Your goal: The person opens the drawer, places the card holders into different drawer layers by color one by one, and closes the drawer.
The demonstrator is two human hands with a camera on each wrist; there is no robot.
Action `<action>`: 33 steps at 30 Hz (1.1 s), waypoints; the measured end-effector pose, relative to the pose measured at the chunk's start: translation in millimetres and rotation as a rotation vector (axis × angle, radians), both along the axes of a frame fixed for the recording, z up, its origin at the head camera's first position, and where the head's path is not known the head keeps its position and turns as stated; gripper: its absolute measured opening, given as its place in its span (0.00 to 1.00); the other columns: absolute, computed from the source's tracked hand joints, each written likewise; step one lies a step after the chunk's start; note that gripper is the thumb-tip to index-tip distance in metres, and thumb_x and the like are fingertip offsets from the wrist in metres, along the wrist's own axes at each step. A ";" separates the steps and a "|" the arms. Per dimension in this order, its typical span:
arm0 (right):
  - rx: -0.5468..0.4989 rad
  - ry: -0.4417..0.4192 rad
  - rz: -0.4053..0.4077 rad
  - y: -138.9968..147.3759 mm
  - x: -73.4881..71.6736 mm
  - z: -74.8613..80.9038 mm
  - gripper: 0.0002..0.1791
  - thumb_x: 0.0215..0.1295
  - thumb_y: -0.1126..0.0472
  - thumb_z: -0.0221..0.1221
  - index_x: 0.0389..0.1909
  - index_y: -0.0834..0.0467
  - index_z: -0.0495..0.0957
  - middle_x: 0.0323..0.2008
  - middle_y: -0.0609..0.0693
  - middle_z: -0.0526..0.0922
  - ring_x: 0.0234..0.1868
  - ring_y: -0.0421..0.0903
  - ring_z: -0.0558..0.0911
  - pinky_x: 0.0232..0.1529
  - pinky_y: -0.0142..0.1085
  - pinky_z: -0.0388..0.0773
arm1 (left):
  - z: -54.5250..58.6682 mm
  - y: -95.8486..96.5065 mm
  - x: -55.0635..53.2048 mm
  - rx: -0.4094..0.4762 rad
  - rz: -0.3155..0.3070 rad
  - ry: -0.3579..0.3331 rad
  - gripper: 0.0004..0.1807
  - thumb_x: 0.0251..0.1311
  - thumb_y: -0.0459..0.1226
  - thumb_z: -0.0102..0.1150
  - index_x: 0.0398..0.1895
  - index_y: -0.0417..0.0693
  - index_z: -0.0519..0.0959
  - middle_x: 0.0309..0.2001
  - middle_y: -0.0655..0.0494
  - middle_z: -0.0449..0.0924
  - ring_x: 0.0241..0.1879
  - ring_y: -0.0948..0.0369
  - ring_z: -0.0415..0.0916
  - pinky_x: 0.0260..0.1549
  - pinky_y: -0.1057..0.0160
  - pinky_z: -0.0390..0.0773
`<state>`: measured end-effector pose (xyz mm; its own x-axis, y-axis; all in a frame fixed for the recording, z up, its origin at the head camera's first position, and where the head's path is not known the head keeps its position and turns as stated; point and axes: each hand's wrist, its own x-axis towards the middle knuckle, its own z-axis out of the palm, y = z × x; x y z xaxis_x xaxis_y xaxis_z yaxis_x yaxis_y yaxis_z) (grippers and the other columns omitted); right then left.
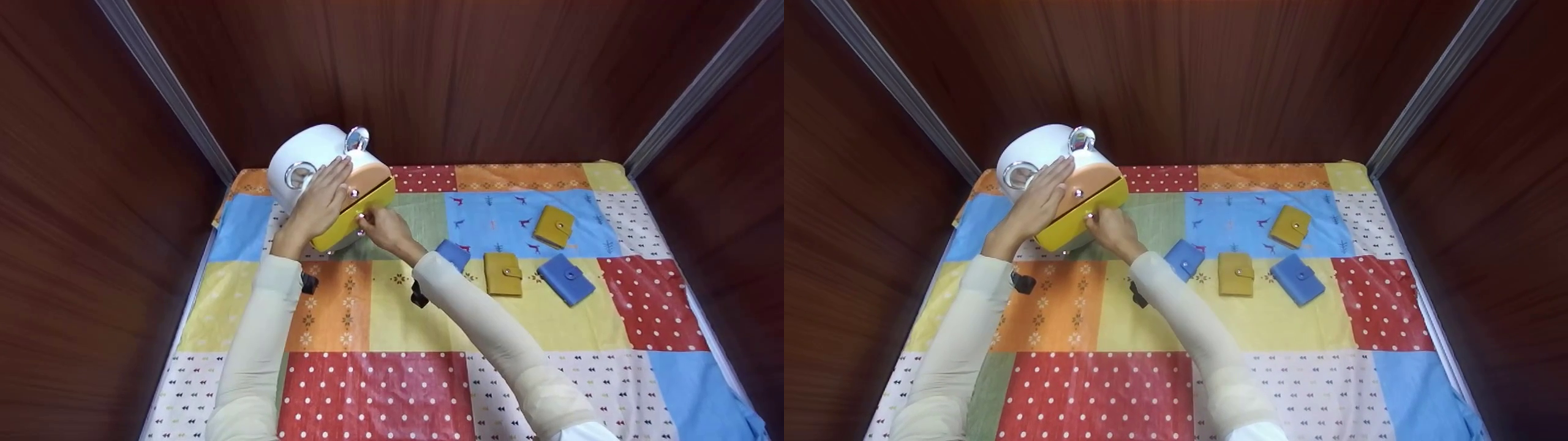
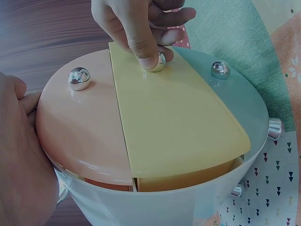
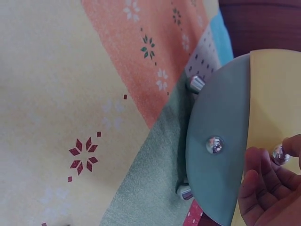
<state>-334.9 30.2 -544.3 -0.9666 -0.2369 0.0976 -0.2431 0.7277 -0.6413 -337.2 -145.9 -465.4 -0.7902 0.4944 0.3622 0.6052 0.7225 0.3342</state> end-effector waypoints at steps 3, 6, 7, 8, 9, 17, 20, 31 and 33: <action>0.002 -0.003 -0.002 1.5 0.9 -0.4 0.12 0.64 0.47 0.52 0.34 0.51 0.75 0.27 0.43 0.77 0.27 0.40 0.75 0.25 0.35 0.72 | -0.2 0.7 0.2 -0.004 0.004 0.000 0.26 0.71 0.42 0.30 0.70 0.49 0.51 0.71 0.58 0.47 0.69 0.60 0.39 0.67 0.59 0.38; 0.014 -0.004 -0.004 2.5 1.4 0.1 0.12 0.64 0.47 0.51 0.35 0.51 0.75 0.27 0.43 0.77 0.27 0.41 0.75 0.25 0.36 0.72 | 0.3 0.8 0.1 -0.004 0.008 0.000 0.26 0.71 0.42 0.30 0.70 0.49 0.51 0.71 0.58 0.47 0.69 0.60 0.39 0.67 0.60 0.37; 0.017 -0.003 -0.005 2.8 1.5 0.2 0.12 0.64 0.47 0.51 0.35 0.51 0.75 0.27 0.43 0.77 0.27 0.41 0.75 0.25 0.36 0.72 | 0.5 0.7 0.1 -0.006 0.009 -0.002 0.26 0.71 0.43 0.29 0.70 0.50 0.51 0.71 0.58 0.47 0.69 0.60 0.39 0.67 0.60 0.37; 0.020 0.000 -0.004 3.1 1.7 0.4 0.12 0.64 0.46 0.51 0.35 0.50 0.75 0.27 0.43 0.77 0.27 0.41 0.75 0.25 0.36 0.72 | 0.5 0.6 0.0 -0.007 0.009 -0.004 0.26 0.71 0.43 0.29 0.70 0.50 0.51 0.71 0.58 0.46 0.69 0.61 0.39 0.67 0.60 0.37; 0.024 0.005 -0.004 3.4 1.8 0.3 0.12 0.64 0.46 0.51 0.35 0.50 0.75 0.27 0.43 0.77 0.27 0.41 0.75 0.26 0.36 0.72 | 0.6 0.6 -0.2 -0.006 0.009 -0.005 0.26 0.71 0.43 0.29 0.70 0.50 0.51 0.71 0.58 0.46 0.69 0.61 0.39 0.67 0.60 0.37; 0.030 0.041 -0.004 6.0 5.8 0.0 0.11 0.64 0.47 0.52 0.33 0.50 0.75 0.26 0.41 0.77 0.26 0.40 0.76 0.26 0.36 0.73 | 0.1 0.3 -0.5 -0.019 0.006 -0.012 0.26 0.71 0.44 0.27 0.71 0.50 0.50 0.71 0.59 0.45 0.70 0.60 0.38 0.67 0.60 0.37; 0.033 0.064 -0.006 7.2 7.8 -0.4 0.11 0.64 0.48 0.52 0.31 0.50 0.75 0.25 0.42 0.77 0.26 0.41 0.76 0.25 0.36 0.72 | -0.4 0.2 -0.8 -0.024 0.005 -0.008 0.26 0.71 0.44 0.27 0.71 0.49 0.50 0.71 0.59 0.45 0.70 0.60 0.38 0.67 0.59 0.37; 0.002 0.077 0.012 14.7 14.0 -1.9 0.11 0.64 0.48 0.53 0.32 0.52 0.75 0.25 0.43 0.77 0.25 0.41 0.75 0.25 0.36 0.72 | -0.5 0.1 -1.2 -0.025 0.003 -0.002 0.26 0.71 0.44 0.27 0.71 0.50 0.49 0.71 0.58 0.45 0.70 0.61 0.37 0.67 0.59 0.36; -0.001 0.079 0.017 16.2 15.2 -2.8 0.11 0.64 0.48 0.53 0.32 0.51 0.75 0.25 0.43 0.77 0.25 0.41 0.74 0.25 0.35 0.72 | -0.7 0.2 -1.2 -0.025 0.001 -0.004 0.26 0.71 0.44 0.27 0.71 0.49 0.49 0.71 0.58 0.45 0.70 0.61 0.37 0.67 0.59 0.36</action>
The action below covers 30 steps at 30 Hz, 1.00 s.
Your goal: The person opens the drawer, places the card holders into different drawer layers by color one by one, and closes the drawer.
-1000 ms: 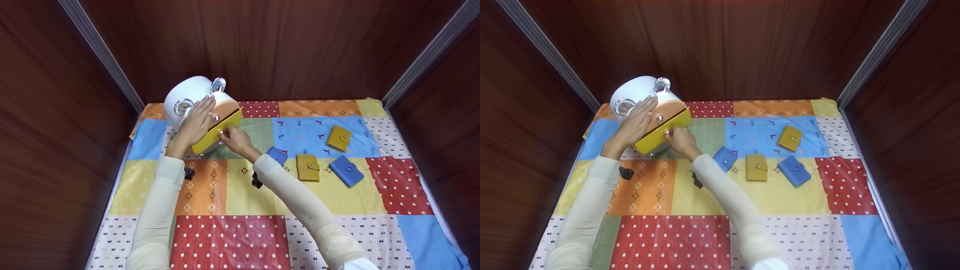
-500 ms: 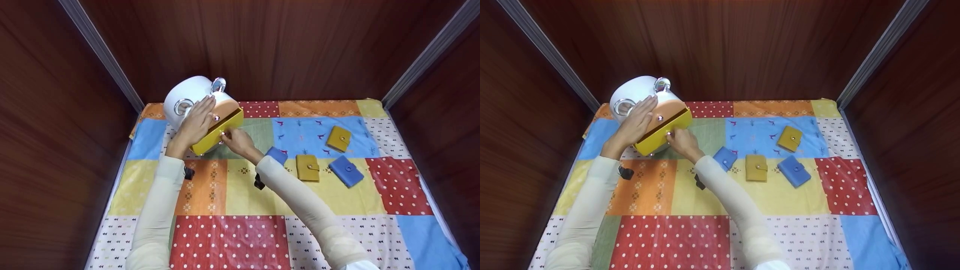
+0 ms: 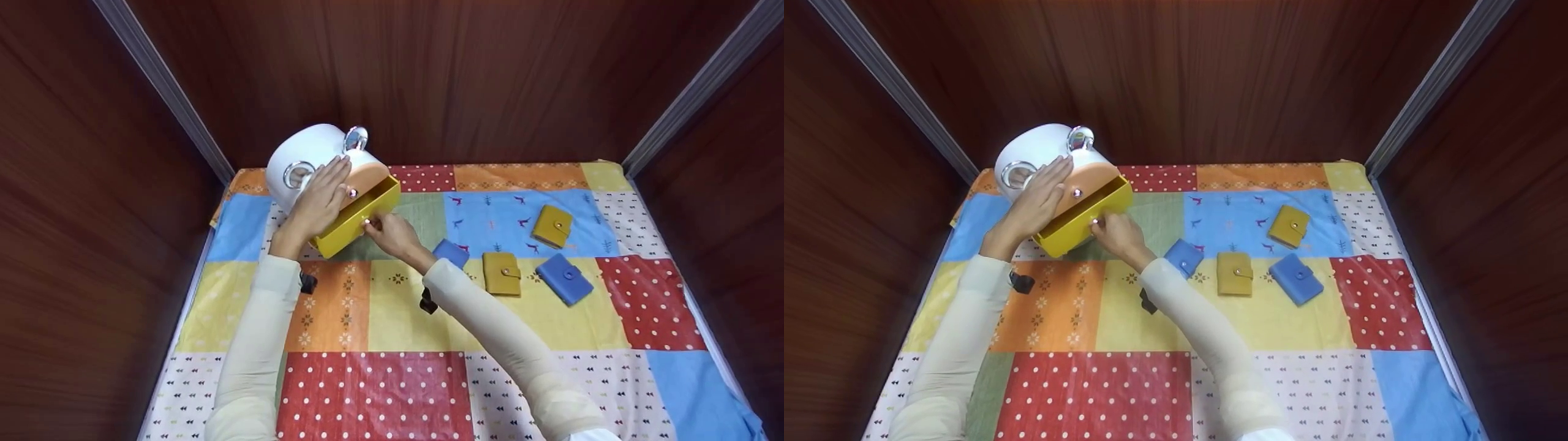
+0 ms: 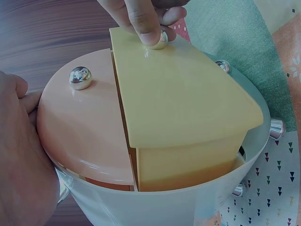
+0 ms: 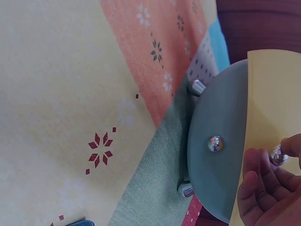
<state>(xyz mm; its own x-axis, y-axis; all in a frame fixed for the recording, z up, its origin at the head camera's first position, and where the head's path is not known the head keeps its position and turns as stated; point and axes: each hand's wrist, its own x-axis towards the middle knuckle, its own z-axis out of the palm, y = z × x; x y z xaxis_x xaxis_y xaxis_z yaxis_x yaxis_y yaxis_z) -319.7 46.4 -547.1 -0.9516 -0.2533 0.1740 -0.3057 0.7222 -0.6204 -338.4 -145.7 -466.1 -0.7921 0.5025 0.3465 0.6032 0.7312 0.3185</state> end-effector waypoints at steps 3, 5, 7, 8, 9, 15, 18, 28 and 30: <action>-0.003 -0.001 0.003 2.2 2.5 -1.3 0.11 0.64 0.48 0.53 0.31 0.50 0.74 0.25 0.42 0.76 0.25 0.40 0.74 0.24 0.35 0.71 | -0.3 0.1 0.5 0.002 0.000 -0.008 0.26 0.71 0.44 0.27 0.71 0.49 0.49 0.71 0.59 0.44 0.70 0.61 0.37 0.67 0.60 0.35; -0.006 -0.002 0.003 3.5 4.0 -1.9 0.11 0.63 0.48 0.53 0.32 0.50 0.74 0.25 0.42 0.77 0.25 0.39 0.74 0.25 0.34 0.72 | -0.1 0.1 1.1 0.006 0.000 -0.008 0.26 0.71 0.44 0.27 0.71 0.50 0.49 0.71 0.59 0.44 0.70 0.61 0.37 0.67 0.60 0.35; -0.012 -0.002 0.003 5.0 5.5 -2.1 0.11 0.63 0.48 0.53 0.32 0.50 0.75 0.26 0.41 0.77 0.25 0.38 0.75 0.25 0.34 0.72 | -0.4 0.1 1.5 0.011 0.002 -0.004 0.26 0.71 0.44 0.28 0.71 0.50 0.49 0.71 0.59 0.45 0.70 0.61 0.37 0.67 0.60 0.36; -0.014 -0.002 0.006 5.6 6.1 -2.0 0.10 0.63 0.48 0.53 0.33 0.50 0.75 0.26 0.41 0.77 0.26 0.38 0.75 0.26 0.34 0.73 | -0.7 -0.1 1.5 0.013 0.003 0.000 0.26 0.71 0.44 0.28 0.71 0.50 0.50 0.71 0.59 0.45 0.70 0.61 0.37 0.67 0.59 0.36; -0.015 -0.002 0.009 6.3 6.8 -2.1 0.11 0.63 0.48 0.54 0.33 0.50 0.75 0.26 0.41 0.78 0.26 0.38 0.75 0.26 0.33 0.73 | -0.9 -0.2 1.7 0.015 0.003 0.001 0.26 0.71 0.44 0.28 0.71 0.50 0.50 0.71 0.59 0.45 0.70 0.61 0.37 0.67 0.59 0.36; -0.029 -0.019 0.018 12.0 11.8 -2.8 0.10 0.63 0.48 0.54 0.33 0.50 0.75 0.27 0.41 0.78 0.26 0.39 0.75 0.26 0.34 0.73 | -0.7 0.3 2.7 0.019 -0.002 0.003 0.26 0.71 0.45 0.28 0.71 0.50 0.51 0.71 0.59 0.46 0.70 0.61 0.38 0.67 0.59 0.37; -0.028 -0.016 0.018 14.8 14.3 -3.1 0.10 0.63 0.48 0.54 0.33 0.51 0.76 0.27 0.41 0.78 0.26 0.39 0.75 0.27 0.34 0.73 | -0.3 0.3 3.0 0.014 -0.002 -0.004 0.26 0.71 0.45 0.27 0.71 0.50 0.50 0.71 0.59 0.45 0.70 0.61 0.37 0.67 0.60 0.36; -0.047 0.004 0.035 21.0 20.7 -4.4 0.10 0.62 0.50 0.55 0.34 0.52 0.77 0.26 0.42 0.78 0.27 0.39 0.76 0.27 0.32 0.74 | 0.9 0.1 3.0 0.005 0.003 0.002 0.26 0.71 0.43 0.28 0.71 0.50 0.50 0.71 0.58 0.45 0.70 0.61 0.37 0.67 0.61 0.35; -0.052 0.007 0.036 22.4 22.5 -4.4 0.09 0.62 0.50 0.55 0.33 0.52 0.77 0.26 0.42 0.78 0.27 0.39 0.76 0.28 0.32 0.74 | 0.7 0.1 2.9 0.002 0.004 0.002 0.26 0.71 0.44 0.29 0.71 0.50 0.50 0.71 0.59 0.45 0.69 0.62 0.37 0.67 0.61 0.35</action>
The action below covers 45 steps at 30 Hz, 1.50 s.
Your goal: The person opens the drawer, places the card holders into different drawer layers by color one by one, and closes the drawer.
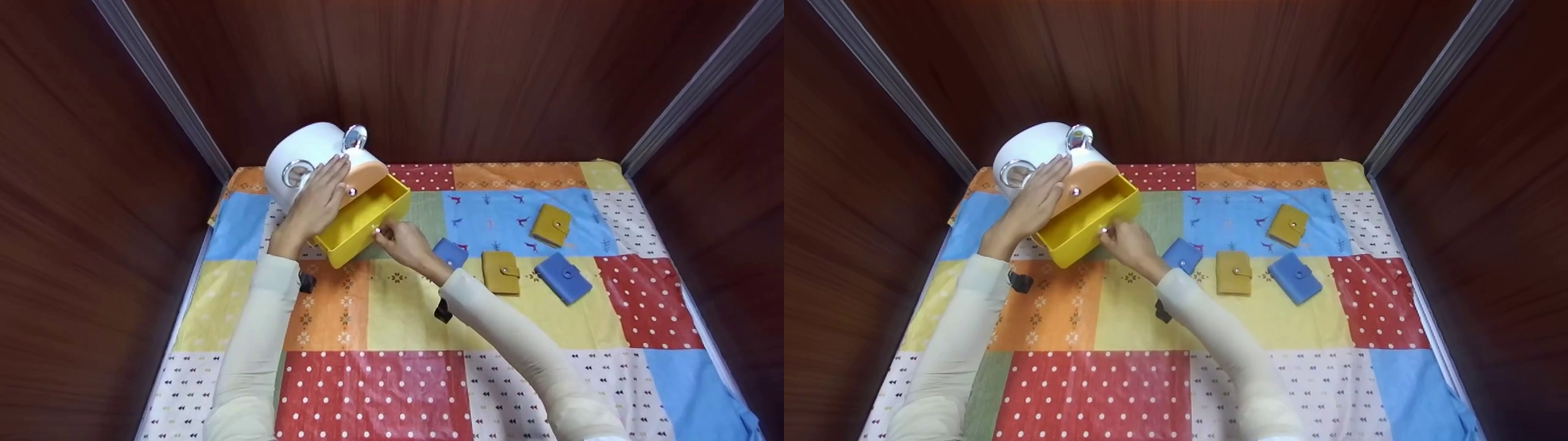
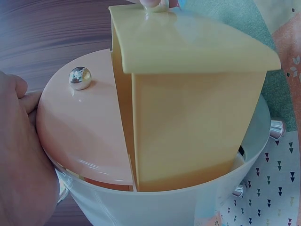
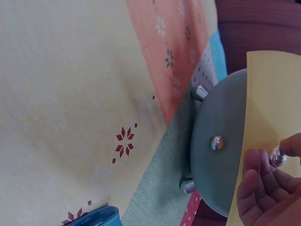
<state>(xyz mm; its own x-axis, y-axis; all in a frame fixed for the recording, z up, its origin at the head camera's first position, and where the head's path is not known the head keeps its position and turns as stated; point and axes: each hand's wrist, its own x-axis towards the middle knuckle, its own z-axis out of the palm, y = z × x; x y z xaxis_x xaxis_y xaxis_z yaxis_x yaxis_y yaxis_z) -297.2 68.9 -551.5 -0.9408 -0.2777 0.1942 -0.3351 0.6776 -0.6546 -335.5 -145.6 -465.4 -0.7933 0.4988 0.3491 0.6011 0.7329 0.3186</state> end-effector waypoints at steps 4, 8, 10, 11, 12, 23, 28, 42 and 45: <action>-0.009 -0.007 -0.002 3.0 3.7 0.8 0.10 0.62 0.50 0.55 0.33 0.52 0.77 0.26 0.42 0.78 0.27 0.39 0.75 0.27 0.33 0.74 | 0.1 -0.2 -0.6 -0.002 0.000 -0.001 0.26 0.71 0.44 0.28 0.71 0.51 0.50 0.71 0.59 0.45 0.69 0.62 0.37 0.67 0.62 0.35; -0.014 -0.010 -0.005 5.5 6.7 0.2 0.10 0.62 0.50 0.55 0.32 0.53 0.77 0.26 0.42 0.78 0.27 0.39 0.75 0.27 0.32 0.74 | 0.0 -0.5 -0.7 0.001 0.004 -0.002 0.26 0.71 0.45 0.28 0.71 0.51 0.50 0.71 0.60 0.45 0.69 0.62 0.37 0.67 0.61 0.36; -0.020 -0.008 -0.009 6.9 8.0 -0.1 0.10 0.61 0.50 0.56 0.32 0.53 0.77 0.25 0.42 0.78 0.27 0.38 0.76 0.27 0.32 0.74 | 0.2 -0.4 -0.3 -0.002 0.005 -0.004 0.26 0.71 0.45 0.28 0.71 0.51 0.50 0.71 0.60 0.45 0.70 0.62 0.37 0.67 0.61 0.35; -0.022 -0.007 -0.008 7.8 8.7 -0.4 0.10 0.61 0.50 0.56 0.32 0.53 0.77 0.25 0.42 0.78 0.27 0.38 0.76 0.27 0.32 0.74 | 0.4 -0.2 -0.1 -0.002 0.007 -0.006 0.26 0.71 0.45 0.28 0.71 0.51 0.50 0.71 0.60 0.45 0.70 0.62 0.37 0.67 0.61 0.35; -0.026 -0.006 -0.007 8.7 9.5 -0.7 0.10 0.61 0.50 0.56 0.32 0.53 0.78 0.25 0.42 0.78 0.27 0.38 0.76 0.27 0.32 0.75 | 0.6 0.2 0.2 -0.002 0.007 -0.007 0.26 0.71 0.45 0.28 0.71 0.51 0.50 0.71 0.59 0.45 0.70 0.62 0.36 0.67 0.61 0.35; -0.040 0.028 0.004 17.4 18.8 -4.5 0.09 0.61 0.51 0.57 0.31 0.53 0.78 0.24 0.42 0.78 0.25 0.38 0.75 0.26 0.32 0.74 | -0.9 0.1 0.6 -0.002 0.014 -0.029 0.27 0.71 0.47 0.26 0.71 0.53 0.48 0.71 0.62 0.43 0.70 0.63 0.36 0.67 0.61 0.35; -0.047 0.043 0.014 19.4 22.7 -5.5 0.08 0.61 0.53 0.57 0.31 0.52 0.79 0.24 0.41 0.78 0.25 0.37 0.75 0.26 0.31 0.74 | -0.8 -0.2 0.3 0.005 0.015 -0.028 0.27 0.71 0.46 0.27 0.71 0.53 0.49 0.71 0.62 0.43 0.69 0.63 0.36 0.67 0.61 0.35; -0.068 0.026 0.007 23.1 29.2 -9.5 0.06 0.60 0.54 0.58 0.31 0.51 0.79 0.24 0.39 0.78 0.24 0.36 0.75 0.25 0.30 0.74 | -0.4 0.7 1.8 0.021 0.019 -0.024 0.26 0.71 0.44 0.30 0.71 0.52 0.50 0.71 0.61 0.45 0.69 0.63 0.37 0.67 0.61 0.36; -0.063 0.031 0.011 23.7 30.7 -10.0 0.07 0.60 0.53 0.57 0.31 0.51 0.79 0.23 0.39 0.78 0.24 0.35 0.75 0.24 0.29 0.74 | -0.4 0.0 1.5 0.016 0.012 -0.014 0.26 0.71 0.44 0.29 0.71 0.51 0.50 0.71 0.60 0.45 0.69 0.63 0.37 0.67 0.61 0.36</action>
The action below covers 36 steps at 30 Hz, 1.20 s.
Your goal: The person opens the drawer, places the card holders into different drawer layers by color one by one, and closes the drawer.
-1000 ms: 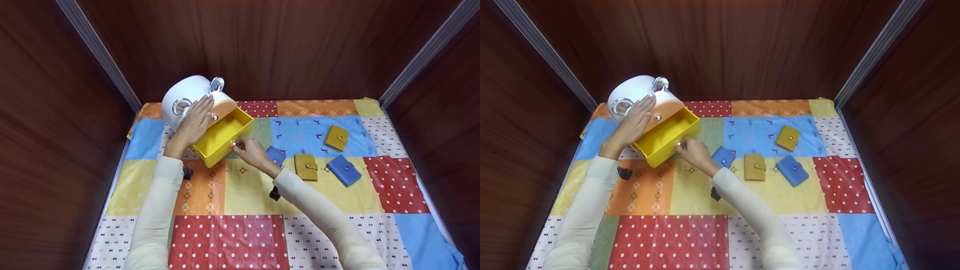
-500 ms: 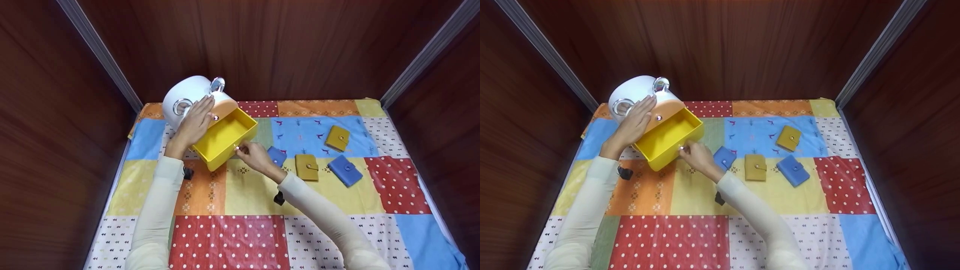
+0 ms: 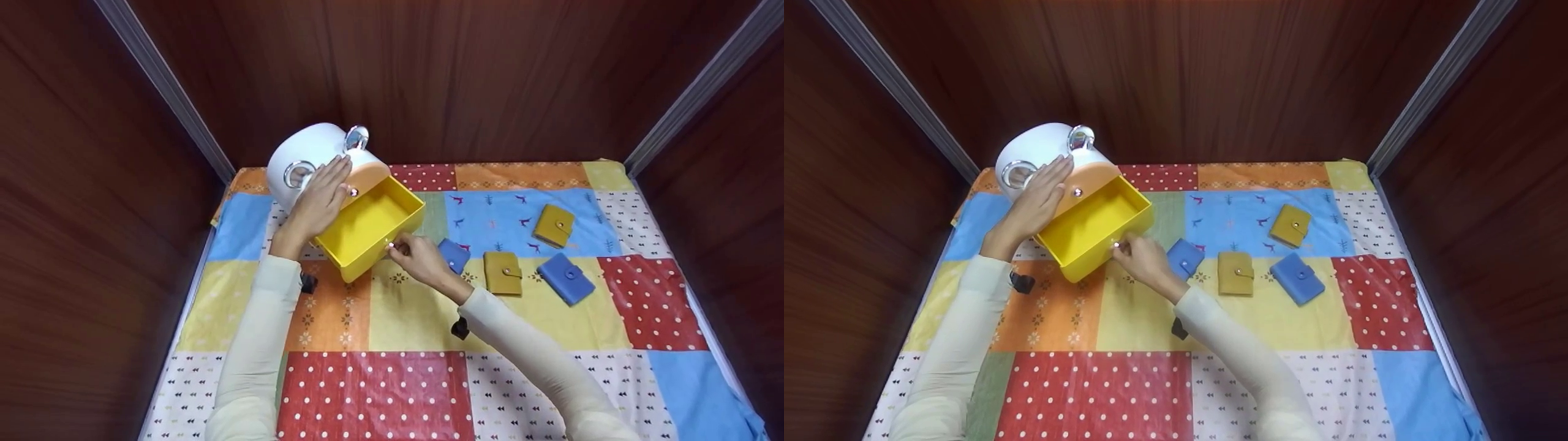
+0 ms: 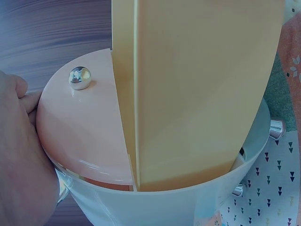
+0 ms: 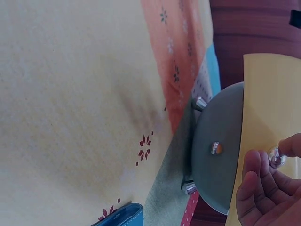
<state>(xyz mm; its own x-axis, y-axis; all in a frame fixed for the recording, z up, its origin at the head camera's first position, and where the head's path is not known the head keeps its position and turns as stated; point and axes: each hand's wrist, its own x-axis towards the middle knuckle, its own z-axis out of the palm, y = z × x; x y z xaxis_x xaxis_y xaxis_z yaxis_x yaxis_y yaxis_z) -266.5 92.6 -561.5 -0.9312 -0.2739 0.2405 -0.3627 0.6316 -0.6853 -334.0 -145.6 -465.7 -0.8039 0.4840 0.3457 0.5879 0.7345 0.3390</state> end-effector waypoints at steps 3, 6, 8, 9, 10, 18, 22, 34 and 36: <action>-0.002 0.001 0.008 0.5 1.6 -0.5 0.07 0.61 0.54 0.56 0.30 0.51 0.79 0.23 0.39 0.78 0.24 0.36 0.75 0.24 0.29 0.73 | -0.3 -0.4 -0.4 -0.004 -0.005 0.007 0.26 0.71 0.44 0.28 0.71 0.51 0.50 0.71 0.60 0.45 0.69 0.63 0.37 0.67 0.61 0.36; -0.013 0.001 0.014 1.3 2.9 -1.0 0.06 0.61 0.55 0.57 0.29 0.51 0.79 0.23 0.39 0.78 0.24 0.36 0.74 0.23 0.30 0.73 | -0.8 -0.4 -0.6 -0.010 -0.009 0.009 0.26 0.71 0.44 0.27 0.71 0.51 0.49 0.71 0.61 0.44 0.69 0.62 0.37 0.67 0.61 0.36; -0.021 -0.003 0.016 2.0 3.5 -1.2 0.05 0.60 0.55 0.57 0.29 0.51 0.79 0.23 0.39 0.78 0.23 0.37 0.74 0.23 0.30 0.73 | -0.6 -0.4 -0.6 -0.017 -0.008 0.010 0.26 0.71 0.45 0.27 0.71 0.51 0.49 0.71 0.60 0.44 0.69 0.62 0.37 0.67 0.61 0.36; -0.024 -0.006 0.015 2.4 3.9 -1.3 0.05 0.60 0.55 0.57 0.29 0.51 0.79 0.23 0.39 0.78 0.23 0.37 0.74 0.23 0.30 0.74 | -0.6 -0.5 -0.7 -0.021 -0.008 0.011 0.26 0.71 0.45 0.27 0.71 0.51 0.49 0.71 0.60 0.44 0.70 0.62 0.37 0.67 0.61 0.36; -0.028 -0.008 0.016 2.8 4.1 -1.6 0.05 0.60 0.55 0.57 0.29 0.50 0.79 0.23 0.39 0.78 0.23 0.37 0.74 0.23 0.30 0.74 | -0.7 -0.5 -0.7 -0.023 -0.008 0.011 0.26 0.71 0.45 0.27 0.71 0.51 0.49 0.71 0.60 0.44 0.70 0.62 0.36 0.67 0.61 0.36; -0.023 0.005 0.017 5.4 5.7 -1.9 0.06 0.60 0.53 0.56 0.30 0.50 0.79 0.23 0.39 0.78 0.24 0.36 0.74 0.23 0.29 0.74 | -0.6 -1.0 -1.0 -0.011 -0.011 0.011 0.26 0.71 0.44 0.28 0.71 0.51 0.50 0.71 0.59 0.45 0.70 0.62 0.37 0.67 0.60 0.36; -0.030 0.005 0.020 6.4 6.4 -1.8 0.06 0.60 0.54 0.57 0.30 0.51 0.79 0.24 0.39 0.78 0.24 0.36 0.75 0.23 0.29 0.74 | -0.7 -1.1 -1.2 -0.013 -0.010 0.008 0.26 0.71 0.44 0.28 0.71 0.51 0.49 0.71 0.60 0.44 0.69 0.62 0.37 0.67 0.60 0.36; -0.040 0.006 0.010 8.7 9.1 -2.0 0.06 0.61 0.52 0.57 0.31 0.50 0.79 0.24 0.39 0.79 0.23 0.36 0.75 0.22 0.30 0.74 | -0.5 -0.4 -1.1 -0.014 -0.006 -0.001 0.26 0.71 0.44 0.28 0.71 0.51 0.49 0.71 0.60 0.44 0.70 0.63 0.36 0.67 0.60 0.35; -0.037 -0.002 0.018 9.4 9.3 -2.3 0.07 0.61 0.52 0.57 0.32 0.50 0.79 0.24 0.39 0.79 0.23 0.36 0.76 0.21 0.31 0.74 | -0.9 -0.6 -0.9 -0.010 -0.005 -0.004 0.26 0.71 0.44 0.27 0.71 0.51 0.48 0.71 0.61 0.43 0.70 0.63 0.36 0.67 0.60 0.35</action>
